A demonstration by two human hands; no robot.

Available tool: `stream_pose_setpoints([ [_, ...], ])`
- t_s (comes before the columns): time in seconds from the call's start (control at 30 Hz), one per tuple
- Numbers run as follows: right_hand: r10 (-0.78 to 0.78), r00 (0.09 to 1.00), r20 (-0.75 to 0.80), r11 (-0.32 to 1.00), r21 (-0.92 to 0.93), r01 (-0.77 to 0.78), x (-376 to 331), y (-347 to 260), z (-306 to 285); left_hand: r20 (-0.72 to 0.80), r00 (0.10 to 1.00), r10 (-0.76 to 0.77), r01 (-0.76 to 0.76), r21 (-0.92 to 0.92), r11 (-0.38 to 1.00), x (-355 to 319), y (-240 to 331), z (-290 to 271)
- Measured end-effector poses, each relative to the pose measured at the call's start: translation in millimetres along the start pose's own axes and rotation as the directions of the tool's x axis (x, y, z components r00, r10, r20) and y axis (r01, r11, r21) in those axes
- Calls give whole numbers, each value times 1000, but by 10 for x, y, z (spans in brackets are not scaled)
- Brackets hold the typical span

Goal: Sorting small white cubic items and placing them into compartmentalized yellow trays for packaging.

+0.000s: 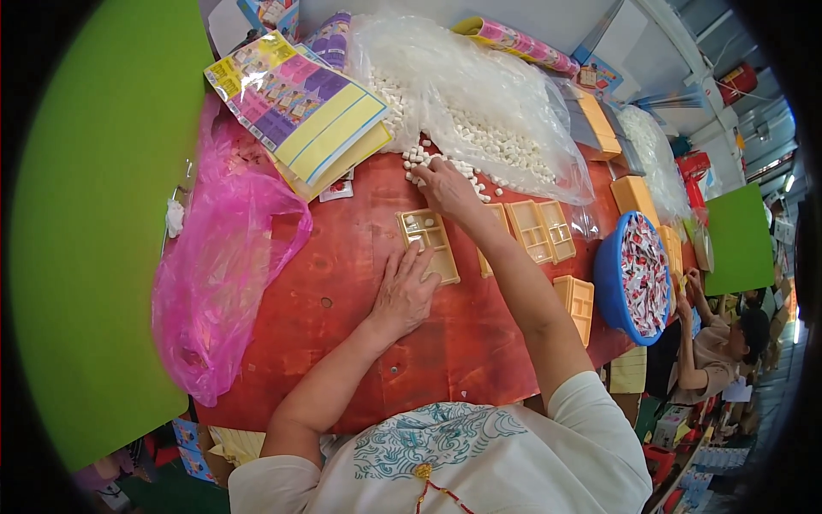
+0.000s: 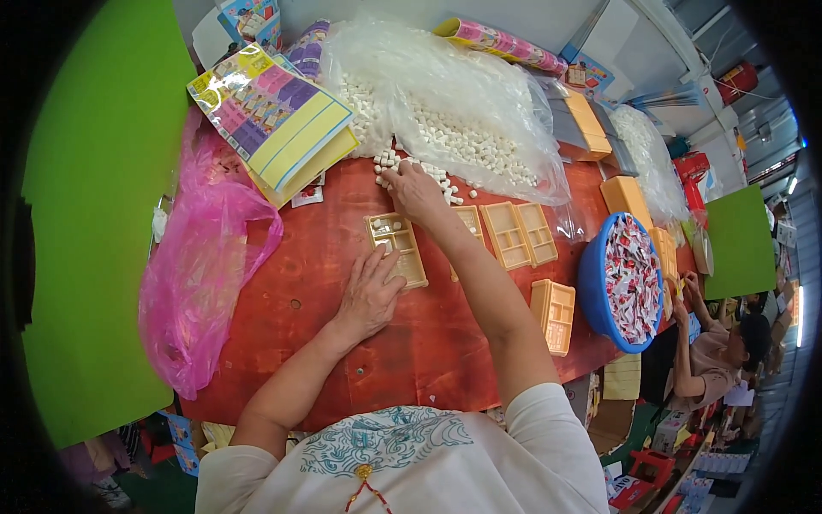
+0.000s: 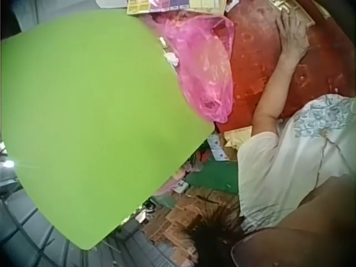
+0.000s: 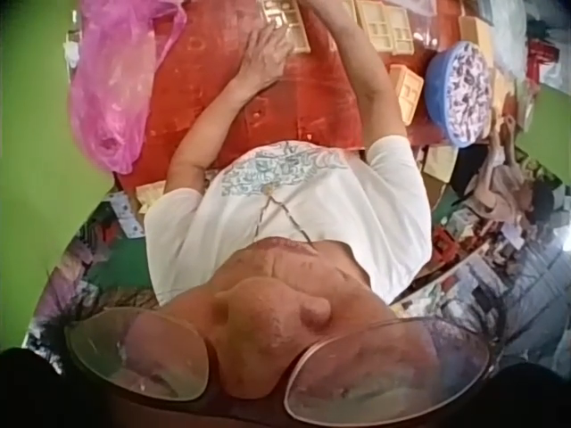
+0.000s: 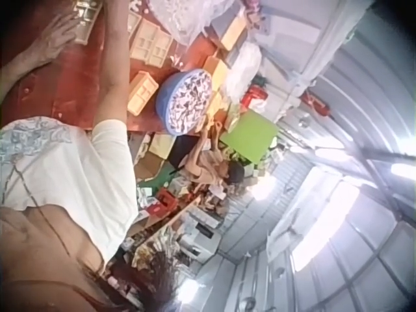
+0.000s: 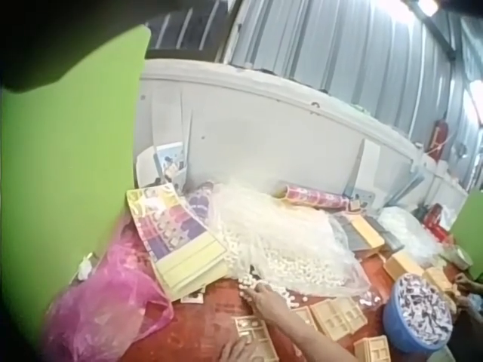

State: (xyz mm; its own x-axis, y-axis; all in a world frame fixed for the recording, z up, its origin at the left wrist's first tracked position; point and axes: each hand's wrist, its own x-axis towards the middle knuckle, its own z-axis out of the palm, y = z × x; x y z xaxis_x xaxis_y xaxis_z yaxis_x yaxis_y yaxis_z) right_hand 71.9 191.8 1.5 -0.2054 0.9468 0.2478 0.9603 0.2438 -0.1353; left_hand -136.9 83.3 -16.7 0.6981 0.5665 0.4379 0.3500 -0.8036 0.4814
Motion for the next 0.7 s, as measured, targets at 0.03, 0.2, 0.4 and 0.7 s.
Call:
stream_pose_setpoints([
  [0.03,1,1000,2,1000,2,-1,-3,-5,7,2,1000,-2,2,-1,1000,-2,0,7],
  [0.2,41,999,31,999,19,-41,50,-49,-12,-5,1000,3,-3,0,1000,-2,0,6],
  [0.4,105,994,18,989,104,-106,107,38,-43,-25,1000,15,-16,-22,1000,20,0,-1],
  [0.7,9,998,63,936,352,-31,-418,-227,-276,-10,1000,1,-1,3,1000,2,-26,8],
])
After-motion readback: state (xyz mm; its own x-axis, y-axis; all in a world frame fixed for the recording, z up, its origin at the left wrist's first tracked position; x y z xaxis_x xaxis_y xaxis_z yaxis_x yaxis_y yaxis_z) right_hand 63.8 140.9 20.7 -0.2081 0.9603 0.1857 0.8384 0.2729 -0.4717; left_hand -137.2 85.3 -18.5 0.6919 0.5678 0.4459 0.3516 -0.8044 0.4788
